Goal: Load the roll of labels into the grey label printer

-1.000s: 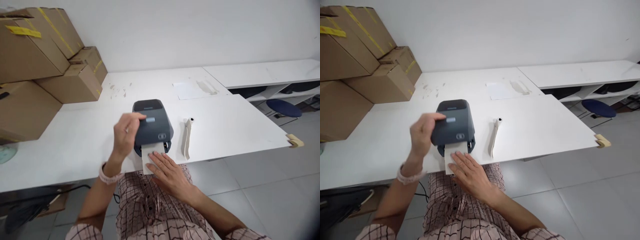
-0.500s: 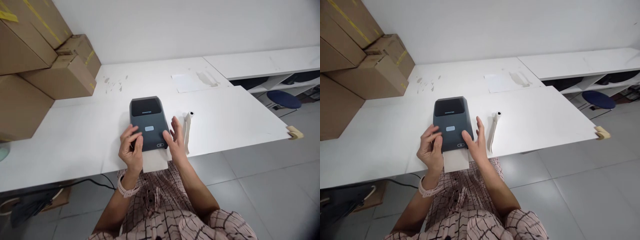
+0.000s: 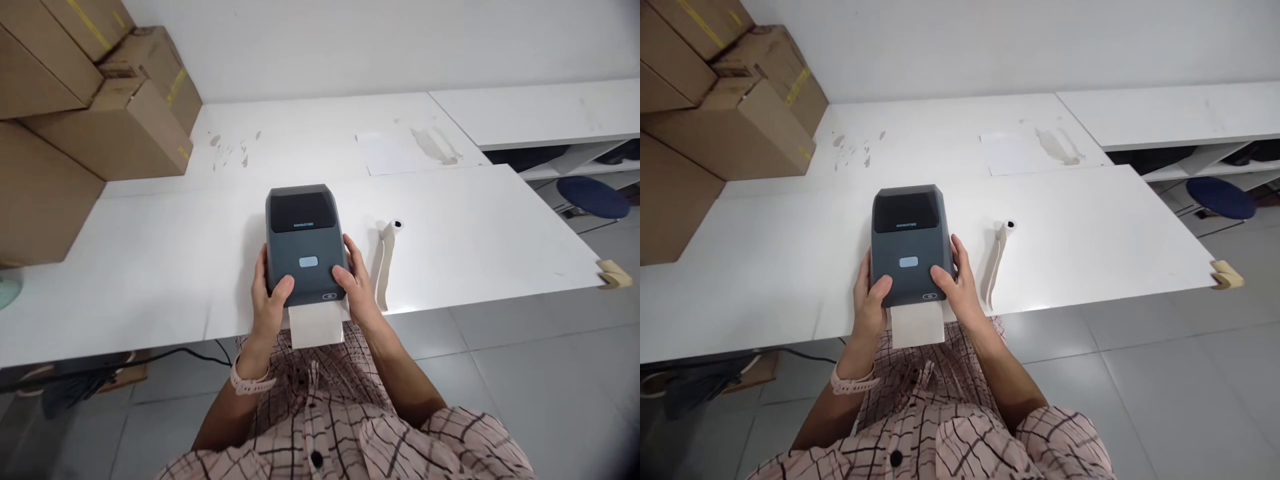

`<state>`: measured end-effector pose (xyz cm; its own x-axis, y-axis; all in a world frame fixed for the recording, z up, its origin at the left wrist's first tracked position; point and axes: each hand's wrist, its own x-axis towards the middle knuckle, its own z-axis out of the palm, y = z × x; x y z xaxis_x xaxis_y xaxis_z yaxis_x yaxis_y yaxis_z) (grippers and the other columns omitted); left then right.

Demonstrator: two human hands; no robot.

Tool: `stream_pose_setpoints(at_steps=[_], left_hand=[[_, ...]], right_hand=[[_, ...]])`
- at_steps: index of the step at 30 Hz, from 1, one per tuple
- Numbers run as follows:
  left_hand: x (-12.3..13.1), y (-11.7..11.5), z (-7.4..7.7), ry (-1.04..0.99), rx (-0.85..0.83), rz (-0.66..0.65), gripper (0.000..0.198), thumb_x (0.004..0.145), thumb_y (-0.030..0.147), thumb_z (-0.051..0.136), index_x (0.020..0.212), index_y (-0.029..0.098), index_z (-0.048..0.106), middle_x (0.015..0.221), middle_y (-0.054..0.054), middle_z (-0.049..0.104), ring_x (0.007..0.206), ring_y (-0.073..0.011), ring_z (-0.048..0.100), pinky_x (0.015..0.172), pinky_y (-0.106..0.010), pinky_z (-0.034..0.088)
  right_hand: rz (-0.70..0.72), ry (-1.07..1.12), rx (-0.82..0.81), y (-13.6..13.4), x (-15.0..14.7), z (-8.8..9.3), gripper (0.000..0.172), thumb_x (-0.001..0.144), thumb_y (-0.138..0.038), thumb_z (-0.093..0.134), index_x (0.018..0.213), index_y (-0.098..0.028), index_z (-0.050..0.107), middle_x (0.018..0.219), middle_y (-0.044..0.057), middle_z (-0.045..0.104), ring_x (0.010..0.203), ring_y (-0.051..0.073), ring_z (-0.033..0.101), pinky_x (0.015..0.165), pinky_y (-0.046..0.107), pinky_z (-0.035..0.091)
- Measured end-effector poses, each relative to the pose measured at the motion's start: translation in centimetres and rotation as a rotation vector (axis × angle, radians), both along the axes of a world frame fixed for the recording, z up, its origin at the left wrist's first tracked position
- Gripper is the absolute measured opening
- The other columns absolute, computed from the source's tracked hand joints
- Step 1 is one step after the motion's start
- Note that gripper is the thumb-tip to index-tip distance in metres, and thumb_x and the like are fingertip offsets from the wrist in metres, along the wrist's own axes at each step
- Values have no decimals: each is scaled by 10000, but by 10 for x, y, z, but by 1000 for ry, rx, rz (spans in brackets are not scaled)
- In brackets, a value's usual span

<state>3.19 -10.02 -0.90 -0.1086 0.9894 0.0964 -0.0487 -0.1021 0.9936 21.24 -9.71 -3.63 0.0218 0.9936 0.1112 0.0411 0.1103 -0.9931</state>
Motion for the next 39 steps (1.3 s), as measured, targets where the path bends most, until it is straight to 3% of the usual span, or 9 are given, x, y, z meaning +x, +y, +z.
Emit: stream_pose_setpoints(at_steps=[4, 9, 15, 20, 24, 27, 32, 36, 39], left_hand=[[-1, -6, 1, 25, -27, 7, 739, 883, 568, 702, 1517, 279, 456, 1536, -165, 537, 1356, -344, 593, 984, -436, 603], [10, -61, -13, 256, -2, 539, 501, 834, 535, 756, 1205, 241, 595, 1231, -106, 628, 1069, -227, 630, 861, -341, 547], [16, -87, 3, 107, -288, 81, 460, 836, 547, 704, 647, 217, 445, 627, 52, 362, 592, -117, 347, 571, -263, 326], [14, -78, 21, 61, -316, 20, 566, 803, 577, 716, 595, 227, 323, 595, 67, 229, 569, -103, 214, 547, -266, 226], [4, -79, 17, 150, -228, 27, 577, 855, 546, 671, 559, 224, 294, 569, 53, 231, 550, -113, 245, 545, -279, 257], [-10, -71, 12, 173, -112, 166, 476, 942, 471, 587, 568, 219, 434, 568, 30, 341, 552, -134, 344, 548, -285, 316], [-24, -42, 5, 145, 42, 407, 223, 958, 428, 616, 897, 222, 675, 811, -16, 614, 727, -160, 555, 685, -285, 481], [-13, -38, -3, 141, 83, 341, 410, 935, 451, 660, 1294, 263, 596, 1351, -111, 613, 1178, -239, 620, 936, -360, 544], [-2, -55, -13, 182, 60, 357, 481, 891, 469, 710, 1300, 262, 566, 1360, -123, 593, 1185, -249, 622, 918, -359, 554]], right_hand=[[42, 39, -48, 5, 3, -2, 863, 973, -628, 569, 1666, -279, 191, 1619, 188, 463, 1414, 328, 564, 1054, 524, 581], [22, 99, -49, 7, 2, -5, 836, 980, -586, 572, 1658, -247, 219, 1625, 213, 450, 1423, 319, 559, 1089, 540, 551], [33, 100, 12, 12, -1, -14, 792, 990, -575, 552, 1647, -270, 231, 1656, 172, 423, 1446, 292, 536, 1112, 533, 534], [-87, -47, 104, 7, -4, 1, 712, 996, -525, 556, 1608, -255, 311, 1637, 182, 446, 1469, 320, 507, 1112, 575, 519], [-265, -382, 509, -1, -9, 30, 438, 1012, -283, 550, 1445, -307, 493, 1359, 88, 690, 1467, 298, 503, 1190, 609, 420], [-169, -640, 761, -5, -14, 48, 461, 997, -105, 480, 1395, -336, 504, 1105, -1, 788, 1342, 253, 620, 1231, 555, 347], [-84, -914, 862, -11, -23, 66, 436, 984, -254, 584, 1409, -256, 491, 1141, 43, 796, 1162, 248, 718, 1226, 433, 314], [-41, -964, 877, -10, -23, 71, 321, 997, -284, 589, 1313, -273, 541, 1108, 33, 807, 1093, 231, 751, 1174, 419, 368], [-49, -881, 840, -9, -20, 71, 259, 1001, -257, 600, 1256, -280, 560, 1096, 15, 813, 1092, 224, 757, 1185, 450, 350]])
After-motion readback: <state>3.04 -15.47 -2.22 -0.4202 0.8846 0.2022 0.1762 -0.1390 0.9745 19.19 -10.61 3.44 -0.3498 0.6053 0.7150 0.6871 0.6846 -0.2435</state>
